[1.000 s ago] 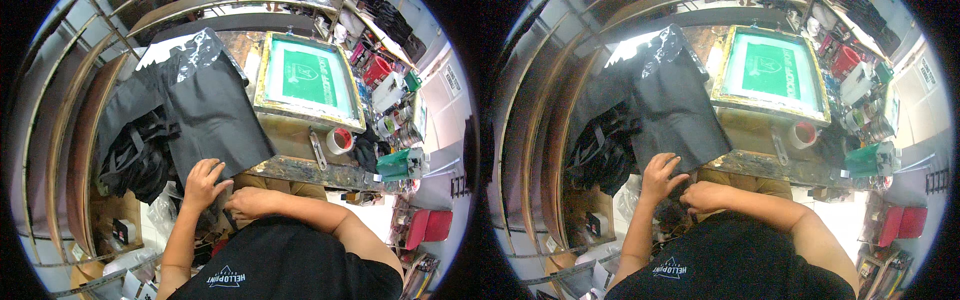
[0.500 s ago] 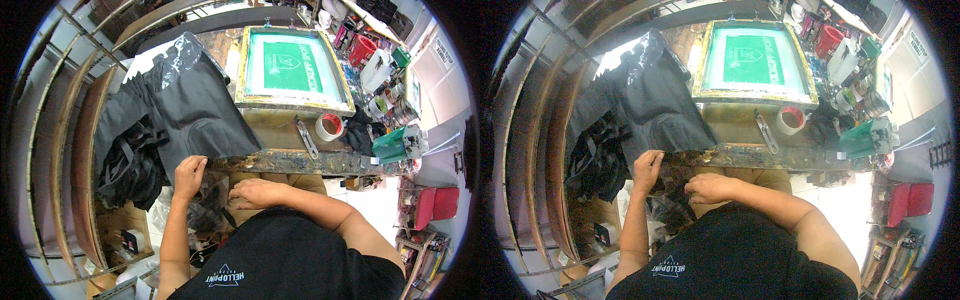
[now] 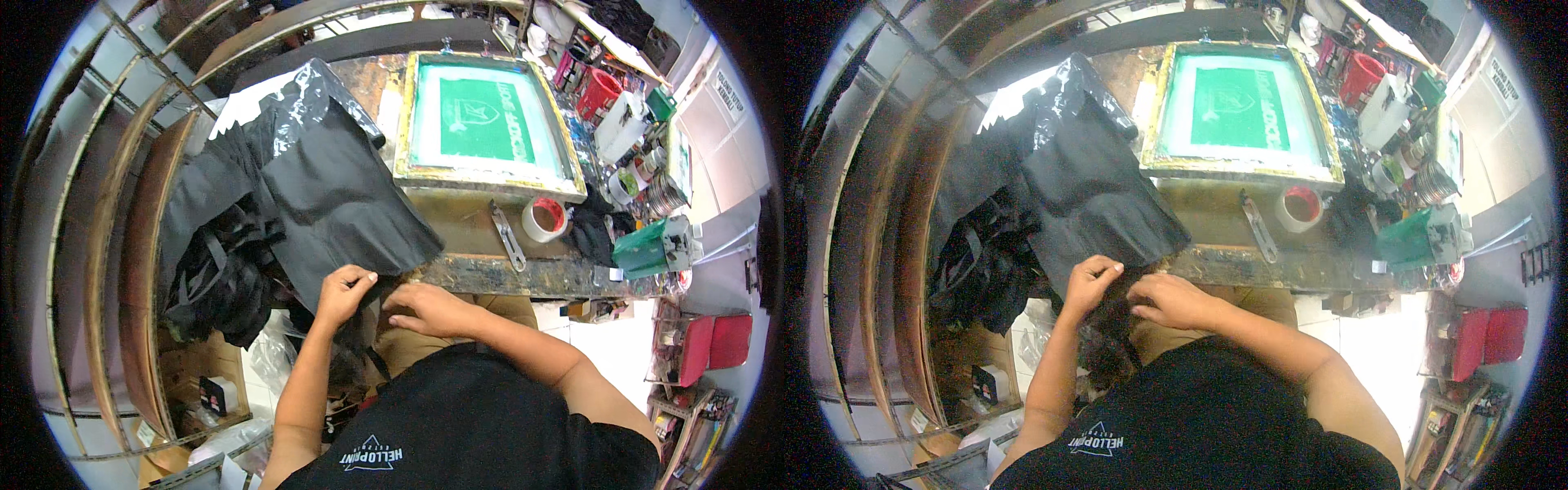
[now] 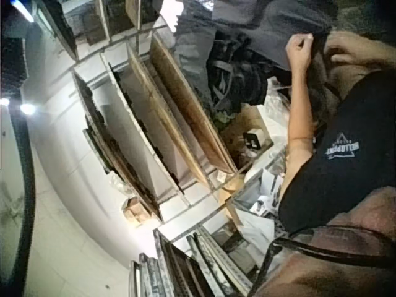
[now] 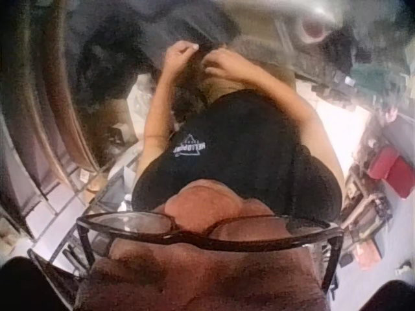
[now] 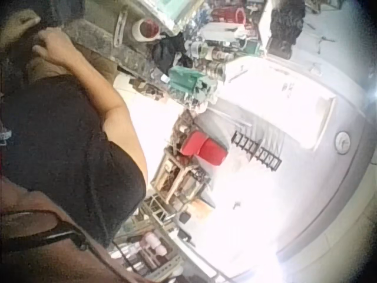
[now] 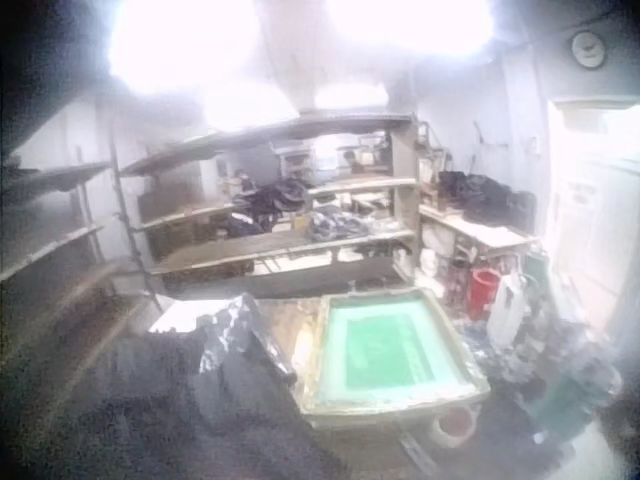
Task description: The person picks up black tote bags from a stack on a workbench, turns them over, and places one of the bags into a clear plastic sleeve.
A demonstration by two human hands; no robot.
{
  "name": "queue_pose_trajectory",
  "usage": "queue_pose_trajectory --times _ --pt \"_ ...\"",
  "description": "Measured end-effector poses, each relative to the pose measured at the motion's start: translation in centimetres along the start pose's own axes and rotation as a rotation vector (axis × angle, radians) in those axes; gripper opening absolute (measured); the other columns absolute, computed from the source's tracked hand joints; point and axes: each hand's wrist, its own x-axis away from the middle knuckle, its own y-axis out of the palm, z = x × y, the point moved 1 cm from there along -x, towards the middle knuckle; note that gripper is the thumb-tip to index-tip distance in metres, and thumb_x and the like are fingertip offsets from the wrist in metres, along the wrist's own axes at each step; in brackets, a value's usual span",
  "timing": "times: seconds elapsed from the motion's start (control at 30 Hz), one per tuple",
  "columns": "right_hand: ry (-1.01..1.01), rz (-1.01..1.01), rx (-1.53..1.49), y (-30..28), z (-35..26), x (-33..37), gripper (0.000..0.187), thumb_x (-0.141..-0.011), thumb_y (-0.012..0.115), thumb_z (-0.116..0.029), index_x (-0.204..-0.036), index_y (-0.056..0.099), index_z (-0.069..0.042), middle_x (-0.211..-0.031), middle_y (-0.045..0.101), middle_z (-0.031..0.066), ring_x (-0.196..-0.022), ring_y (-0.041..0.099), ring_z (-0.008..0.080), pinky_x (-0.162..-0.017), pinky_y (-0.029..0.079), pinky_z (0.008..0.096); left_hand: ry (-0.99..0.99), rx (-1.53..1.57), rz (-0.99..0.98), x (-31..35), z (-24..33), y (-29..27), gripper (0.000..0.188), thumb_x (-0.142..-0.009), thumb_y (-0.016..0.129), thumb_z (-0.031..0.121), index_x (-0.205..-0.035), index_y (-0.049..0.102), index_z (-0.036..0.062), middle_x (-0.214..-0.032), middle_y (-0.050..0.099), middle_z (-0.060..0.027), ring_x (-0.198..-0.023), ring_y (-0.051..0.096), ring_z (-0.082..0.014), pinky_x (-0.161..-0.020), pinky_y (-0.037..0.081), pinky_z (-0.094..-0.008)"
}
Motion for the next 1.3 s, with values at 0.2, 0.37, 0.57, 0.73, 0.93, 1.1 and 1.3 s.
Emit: queue_pose_trajectory --times 0.2,0.37,0.57,0.73,0.93,1.1,1.3 --pt "-0.005 -0.011 0.011 -0.2 -0.1 0.5 0.031 -0.098 0.068 -0.026 -0.120 0.068 -0.004 -0.114 0.068 0.0197 -0.113 0.064 0.0406 -0.101 0.051 0.0501 0.000 -0.045 0.019 0.2 0.1 -0.1 0.023 -0.097 0.072 0.018 -0.099 0.075 -0.0044 -0.095 0.077 -0.0150 -0.090 0.073 -0.0257 -0.083 0.055 -0.0349" --pt "-0.384 0.305 0.189 0.0 -1.5 -1.1 0.029 -0.091 0.068 -0.015 -0.116 0.067 -0.001 -0.114 0.067 0.0172 -0.110 0.064 0.0356 -0.100 0.050 0.0479 0.233 -0.230 0.183 0.6 4.3 -0.6 0.015 -0.097 0.069 0.012 -0.096 0.072 -0.0025 -0.093 0.074 -0.0176 -0.088 0.071 -0.0341 -0.081 0.055 -0.0405" --pt "0.002 -0.203 0.611 1.8 2.6 -7.2 0.028 -0.088 0.064 -0.020 -0.112 0.071 -0.006 -0.114 0.071 0.0222 -0.103 0.069 0.0351 -0.088 0.054 0.0479 0.581 -0.584 0.287 2.0 8.6 -0.9 0.009 -0.089 0.075 0.008 -0.096 0.073 0.0024 -0.103 0.074 -0.0110 -0.092 0.072 -0.0319 -0.080 0.058 -0.0414" --pt "0.049 -0.311 0.614 2.5 6.6 -11.7 0.029 -0.089 0.064 -0.021 -0.112 0.072 -0.006 -0.112 0.072 0.0210 -0.100 0.071 0.0355 -0.088 0.055 0.0501 0.604 -0.601 0.326 2.3 9.3 0.0 0.009 -0.089 0.075 0.008 -0.097 0.073 0.0033 -0.105 0.076 -0.0093 -0.094 0.073 -0.0309 -0.081 0.059 -0.0407" --pt "0.080 -0.160 0.539 3.6 8.1 -13.4 0.028 -0.089 0.065 -0.021 -0.112 0.072 -0.006 -0.110 0.073 0.0196 -0.099 0.071 0.0354 -0.090 0.054 0.0512 0.490 -0.537 0.383 3.1 7.5 0.1 0.011 -0.092 0.074 0.011 -0.100 0.073 0.0026 -0.107 0.076 -0.0118 -0.100 0.072 -0.0324 -0.090 0.056 -0.0421" --pt "0.079 -0.105 0.528 4.2 8.4 -14.0 0.028 -0.090 0.065 -0.021 -0.112 0.072 -0.006 -0.108 0.074 0.0183 -0.098 0.072 0.0353 -0.091 0.053 0.0522 0.236 -0.450 0.688 4.6 5.8 -2.5 0.017 -0.095 0.074 0.016 -0.103 0.071 0.0009 -0.109 0.073 -0.0145 -0.105 0.066 -0.0333 -0.094 0.050 -0.0414" --pt "0.083 -0.074 0.516 3.9 9.1 -13.3 0.028 -0.090 0.066 -0.021 -0.113 0.072 -0.006 -0.106 0.074 0.0169 -0.098 0.072 0.0351 -0.093 0.053 0.0534 -0.223 -0.294 0.862 7.2 -2.1 -3.6 0.046 -0.100 0.073 0.028 -0.133 0.058 -0.0011 -0.129 0.059 -0.0152 -0.114 0.059 -0.0277 -0.097 0.048 -0.0405"
